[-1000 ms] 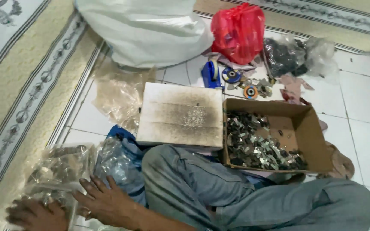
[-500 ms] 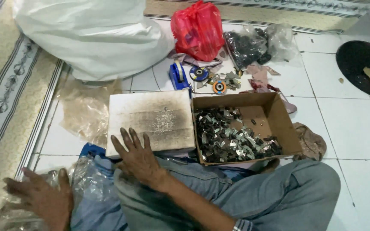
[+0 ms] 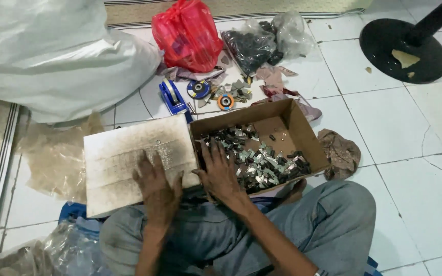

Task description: Sorting and organizing various small metal hardware components from bags into a cardboard box and onto a board.

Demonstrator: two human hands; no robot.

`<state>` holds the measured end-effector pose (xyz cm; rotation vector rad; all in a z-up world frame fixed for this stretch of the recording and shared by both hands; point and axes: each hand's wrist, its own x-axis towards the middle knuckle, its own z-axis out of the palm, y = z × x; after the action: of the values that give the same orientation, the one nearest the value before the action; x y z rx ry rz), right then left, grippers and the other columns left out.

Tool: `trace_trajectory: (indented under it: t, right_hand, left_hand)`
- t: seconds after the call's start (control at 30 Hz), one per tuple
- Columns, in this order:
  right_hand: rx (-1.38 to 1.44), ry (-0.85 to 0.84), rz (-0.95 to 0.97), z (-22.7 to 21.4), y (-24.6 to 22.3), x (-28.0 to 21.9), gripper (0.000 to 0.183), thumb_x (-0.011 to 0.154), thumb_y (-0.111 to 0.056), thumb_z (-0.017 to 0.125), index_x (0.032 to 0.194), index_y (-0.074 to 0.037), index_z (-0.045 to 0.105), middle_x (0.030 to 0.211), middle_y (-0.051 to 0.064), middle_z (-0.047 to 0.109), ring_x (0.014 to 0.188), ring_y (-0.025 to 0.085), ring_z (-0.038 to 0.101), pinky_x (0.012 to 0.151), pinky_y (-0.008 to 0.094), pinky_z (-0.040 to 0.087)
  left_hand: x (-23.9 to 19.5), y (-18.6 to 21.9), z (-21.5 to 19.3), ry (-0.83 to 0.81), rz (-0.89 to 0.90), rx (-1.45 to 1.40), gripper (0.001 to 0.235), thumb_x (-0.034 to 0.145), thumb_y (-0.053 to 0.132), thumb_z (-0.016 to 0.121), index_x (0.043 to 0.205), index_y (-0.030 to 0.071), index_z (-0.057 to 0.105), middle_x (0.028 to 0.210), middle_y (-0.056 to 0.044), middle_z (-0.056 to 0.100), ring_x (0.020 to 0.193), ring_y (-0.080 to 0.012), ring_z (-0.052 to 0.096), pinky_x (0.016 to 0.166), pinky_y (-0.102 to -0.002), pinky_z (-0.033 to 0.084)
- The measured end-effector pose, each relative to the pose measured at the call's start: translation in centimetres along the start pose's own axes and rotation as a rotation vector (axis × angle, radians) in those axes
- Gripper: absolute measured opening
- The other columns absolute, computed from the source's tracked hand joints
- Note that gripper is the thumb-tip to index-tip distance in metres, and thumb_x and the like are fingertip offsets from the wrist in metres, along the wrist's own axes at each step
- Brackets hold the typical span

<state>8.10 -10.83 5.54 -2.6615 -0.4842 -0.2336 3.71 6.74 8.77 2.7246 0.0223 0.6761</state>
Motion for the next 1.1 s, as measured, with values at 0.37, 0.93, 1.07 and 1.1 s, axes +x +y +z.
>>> trace_trajectory:
  t: [0.37,0.93,1.07,1.1]
  right_hand:
    - [0.128,-0.468,0.411,9.1,12.7,-4.1,0.079,0.095,-0.025,0.063,0.161,-0.007,0.024,0.156,0.031,0.036,0.143,0.055,0.037,0.101,0.073,0.042]
    - [-0.129,-0.377,0.211,10.3,18.7,-3.7,0.052,0.093,-0.018,0.067,0.142,-0.006,0.056,0.121,0.024,0.057,0.11,0.048,0.063,0.079,0.057,0.061]
    - [0.034,-0.42,0.301,10.0,20.1,-4.8,0.046,0.093,-0.016,0.065,0.135,0.002,0.063,0.119,0.029,0.064,0.106,0.048,0.069,0.081,0.054,0.061]
    - [0.133,-0.509,0.378,9.3,20.3,-4.9,0.048,0.089,-0.024,0.071,0.133,-0.004,0.067,0.121,0.028,0.068,0.112,0.048,0.068,0.089,0.056,0.06]
  left_hand:
    - [-2.8,7.5,14.4,-0.2,0.303,0.245,0.057,0.085,0.01,0.067,0.14,0.008,0.054,0.152,-0.023,0.048,0.145,-0.0369,0.042,0.127,-0.056,0.022]
    - [-3.6,6.6,18.1,-0.585,0.476,0.265,0.03,0.094,0.007,0.057,0.067,0.011,0.07,0.061,-0.009,0.07,0.06,-0.0198,0.068,0.133,-0.052,0.004]
    - [-3.6,6.3,16.5,-0.545,0.47,0.28,0.028,0.085,0.023,0.068,0.06,0.021,0.056,0.049,0.002,0.05,0.046,-0.0174,0.049,0.047,-0.034,0.038]
    - [-2.5,7.1,13.7,-0.677,0.426,0.196,0.027,0.088,0.02,0.067,0.061,0.023,0.063,0.051,0.003,0.06,0.049,-0.012,0.056,0.048,-0.029,0.042]
